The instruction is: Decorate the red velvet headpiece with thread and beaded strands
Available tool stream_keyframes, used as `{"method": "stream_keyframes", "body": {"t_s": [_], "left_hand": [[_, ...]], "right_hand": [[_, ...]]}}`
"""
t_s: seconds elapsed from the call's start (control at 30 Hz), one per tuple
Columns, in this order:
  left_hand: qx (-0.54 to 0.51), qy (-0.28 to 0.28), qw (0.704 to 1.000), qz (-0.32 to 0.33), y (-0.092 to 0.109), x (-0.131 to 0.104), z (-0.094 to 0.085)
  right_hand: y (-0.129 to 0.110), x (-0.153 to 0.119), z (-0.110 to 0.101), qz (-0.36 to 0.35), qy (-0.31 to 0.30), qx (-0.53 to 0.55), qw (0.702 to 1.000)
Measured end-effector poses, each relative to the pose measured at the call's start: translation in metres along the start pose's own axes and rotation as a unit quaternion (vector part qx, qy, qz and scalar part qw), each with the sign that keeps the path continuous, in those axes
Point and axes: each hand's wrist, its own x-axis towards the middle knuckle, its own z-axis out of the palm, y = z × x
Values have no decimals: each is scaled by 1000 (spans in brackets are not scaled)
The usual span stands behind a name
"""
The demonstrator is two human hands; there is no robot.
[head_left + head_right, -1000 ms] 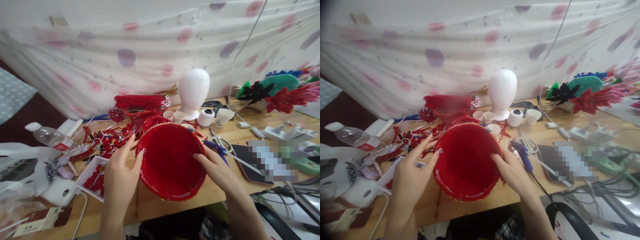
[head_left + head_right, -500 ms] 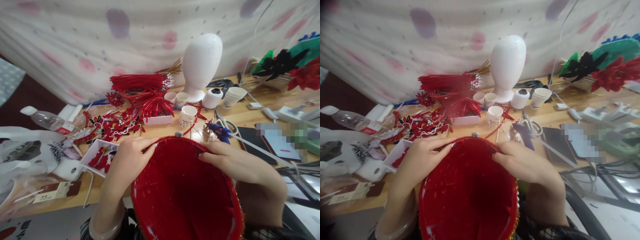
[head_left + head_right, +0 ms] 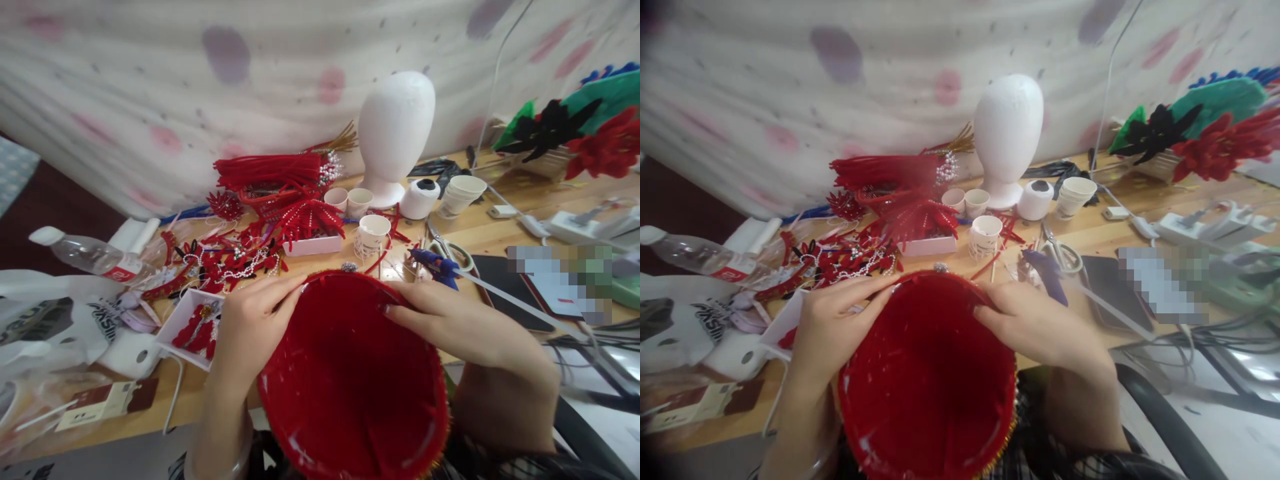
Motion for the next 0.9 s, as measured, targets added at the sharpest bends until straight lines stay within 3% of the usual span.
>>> {"method": "stream_keyframes", "body": {"t_s": [0.17,0.3,0.53,0.7,0.9], "left_hand": [[37,135,988,64,-3,-1,7],[48,200,977,50,-4,-12,20],[-24,160,987,2,0,-23,32],[-72,165,983,-17,11,-24,33],[-144,134,978,-73,20,-29,26]], "right_hand": [[-2,11,14,-91,141,23,986],[6,26,33,-123,246,50,960],[32,39,66,-164,294,74,939],[35,35,73,-207,319,89,921],[32,35,75,-235,337,92,907]]}}
